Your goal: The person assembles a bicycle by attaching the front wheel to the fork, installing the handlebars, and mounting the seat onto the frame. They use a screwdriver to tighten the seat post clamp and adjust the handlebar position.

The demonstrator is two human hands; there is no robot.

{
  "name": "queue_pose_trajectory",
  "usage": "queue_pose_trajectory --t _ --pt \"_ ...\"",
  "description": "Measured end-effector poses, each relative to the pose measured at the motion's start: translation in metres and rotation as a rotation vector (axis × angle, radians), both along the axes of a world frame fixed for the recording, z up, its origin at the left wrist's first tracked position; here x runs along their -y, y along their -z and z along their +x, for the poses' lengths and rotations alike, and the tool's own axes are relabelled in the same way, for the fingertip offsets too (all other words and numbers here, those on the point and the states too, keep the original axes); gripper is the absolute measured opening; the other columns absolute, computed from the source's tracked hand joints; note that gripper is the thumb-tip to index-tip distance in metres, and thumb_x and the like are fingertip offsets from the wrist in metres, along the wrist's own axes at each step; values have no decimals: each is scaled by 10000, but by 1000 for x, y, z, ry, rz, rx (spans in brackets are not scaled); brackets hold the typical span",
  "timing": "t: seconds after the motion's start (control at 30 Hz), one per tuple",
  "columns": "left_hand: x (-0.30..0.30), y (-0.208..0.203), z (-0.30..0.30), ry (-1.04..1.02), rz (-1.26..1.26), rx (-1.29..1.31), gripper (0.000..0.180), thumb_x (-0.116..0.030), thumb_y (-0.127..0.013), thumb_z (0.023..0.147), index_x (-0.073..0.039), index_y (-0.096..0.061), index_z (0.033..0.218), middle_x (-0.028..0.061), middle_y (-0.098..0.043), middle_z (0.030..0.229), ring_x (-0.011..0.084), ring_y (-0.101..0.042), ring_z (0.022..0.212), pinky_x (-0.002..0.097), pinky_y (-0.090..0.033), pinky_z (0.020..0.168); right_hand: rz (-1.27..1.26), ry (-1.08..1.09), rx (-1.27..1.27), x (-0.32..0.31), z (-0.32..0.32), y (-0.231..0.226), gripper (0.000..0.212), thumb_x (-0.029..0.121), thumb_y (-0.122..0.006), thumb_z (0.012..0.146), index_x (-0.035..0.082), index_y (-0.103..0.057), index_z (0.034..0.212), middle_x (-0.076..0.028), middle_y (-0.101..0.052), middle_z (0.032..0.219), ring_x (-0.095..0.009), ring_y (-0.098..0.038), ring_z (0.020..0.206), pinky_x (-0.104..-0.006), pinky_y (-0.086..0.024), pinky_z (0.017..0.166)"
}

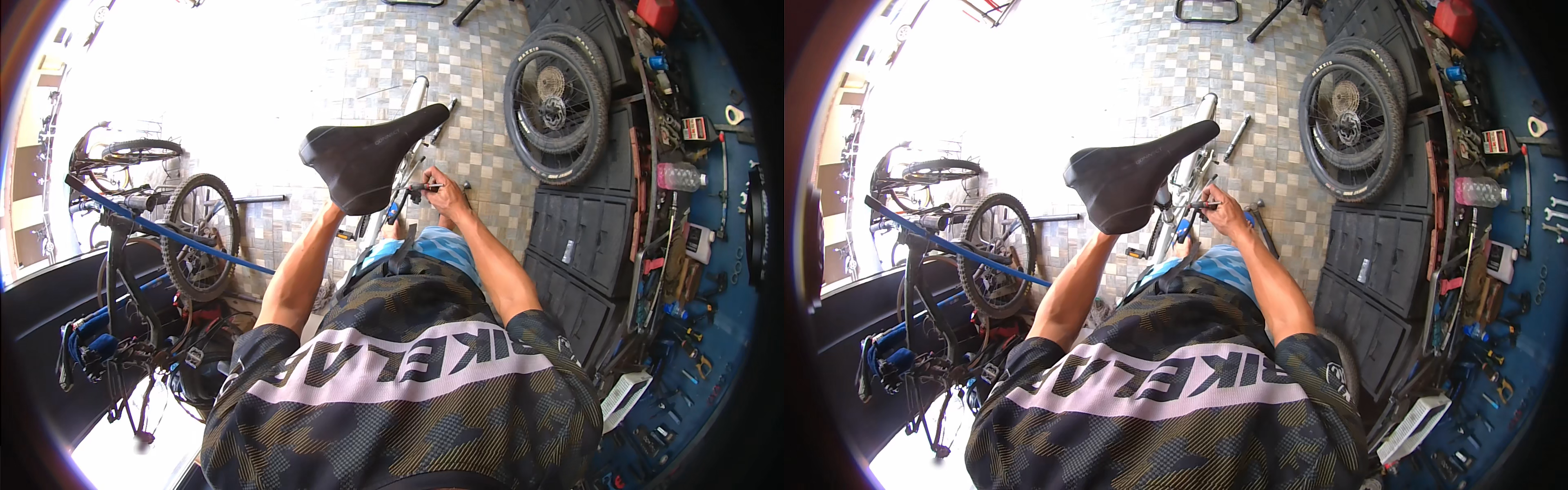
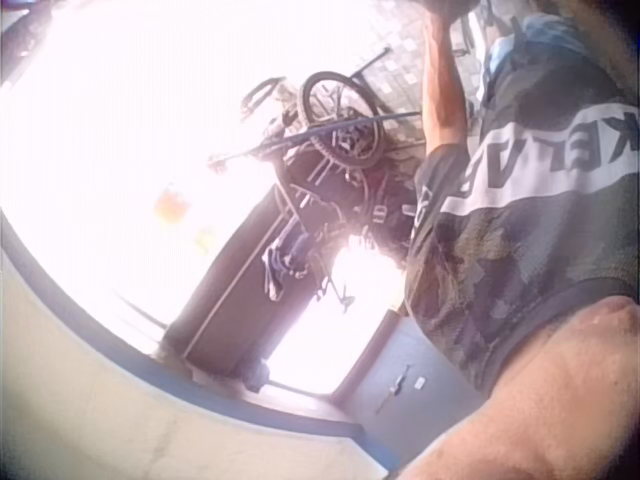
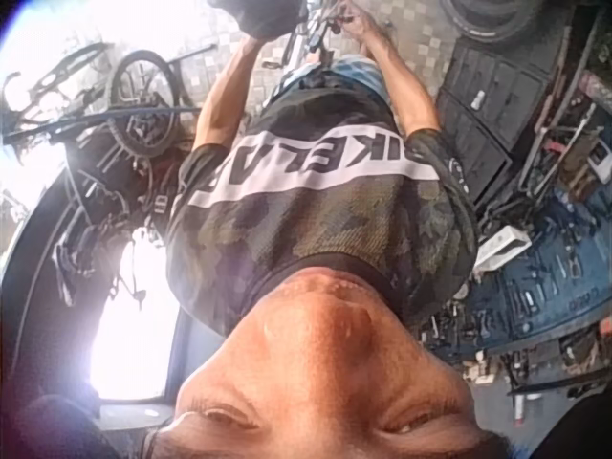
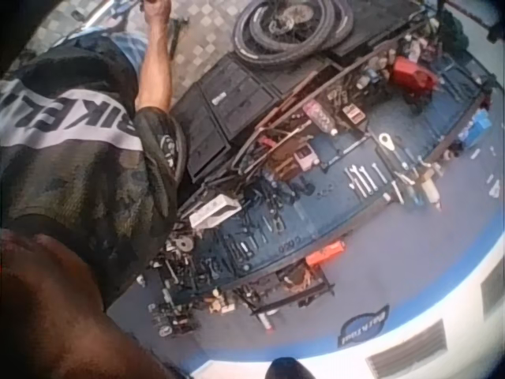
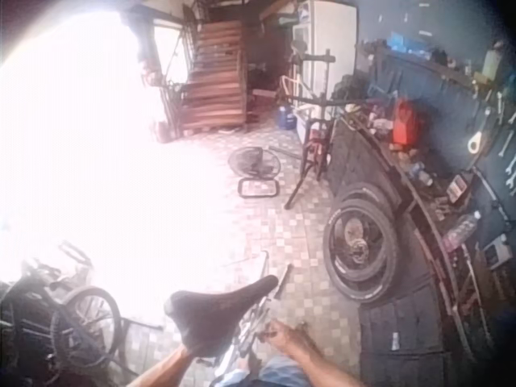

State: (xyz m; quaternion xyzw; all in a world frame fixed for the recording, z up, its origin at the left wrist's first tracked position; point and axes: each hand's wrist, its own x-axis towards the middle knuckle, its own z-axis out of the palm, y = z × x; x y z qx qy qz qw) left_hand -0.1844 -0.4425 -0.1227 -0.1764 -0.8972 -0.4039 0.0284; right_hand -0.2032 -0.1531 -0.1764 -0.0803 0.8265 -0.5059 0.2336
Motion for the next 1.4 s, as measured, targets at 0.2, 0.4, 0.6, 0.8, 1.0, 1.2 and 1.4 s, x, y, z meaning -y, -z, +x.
queue_pose_trajectory --t 0.2,0.4,0.6,0.8,1.0,1.2,1.4 --pt "2 -15 2 -9 -49 -6 482 -149 -778 895 -59 -633 1346 110 -687 1197 235 -652 1078 375 -525 974 -427 179 781 -14 -7 -24 358 415 -690 994 118 -653 1190 -49 -743 984 -130 -733 814 -287 -491 621" --pt "-2 0 -6 -40 -37 -69 572 -135 -861 727 -129 -667 1265 68 -688 1068 276 -640 1020 430 -504 929 -429 280 792 -27 -16 8 258 296 -686 1023 114 -667 1205 -94 -782 978 -79 -573 571 -230 -402 479" --pt "-1 8 -2 -61 18 -51 573 -166 -850 744 -123 -659 1282 97 -676 1126 301 -634 1052 437 -503 948 -480 360 1035 -16 -24 9 236 268 -792 931 79 -721 1053 -47 -744 908 -24 -466 548 -192 -350 434" --pt "-4 11 -4 -53 37 -31 577 -197 -839 760 -116 -651 1299 125 -663 1185 326 -628 1085 444 -501 967 -471 251 979 -26 -24 21 272 128 -818 890 35 -690 1111 -50 -726 932 -52 -516 577 -198 -402 445" --pt "0 20 -1 -62 52 9 583 -228 -828 777 -110 -643 1317 154 -651 1243 350 -622 1117 451 -499 986 -341 76 434 -2 -18 7 282 11 -788 847 79 -663 1090 -21 -661 880 -119 -601 698 -272 -515 620" --pt "0 33 -2 -82 121 59 592 -259 -817 793 -103 -635 1334 183 -638 1302 375 -616 1149 459 -498 1004 -260 75 192 -7 -4 22 293 53 -810 836 99 -651 1079 -55 -657 1035 -179 -664 954 -356 -554 868" --pt "16 80 22 -335 526 547 566 -316 -828 823 -86 -645 1306 171 -648 1311 327 -622 1168 448 -505 1005 -602 337 886 -9 -17 -17 457 427 -660 1015 -1 -653 1173 -95 -694 1159 -258 -701 1084 -366 -564 932"
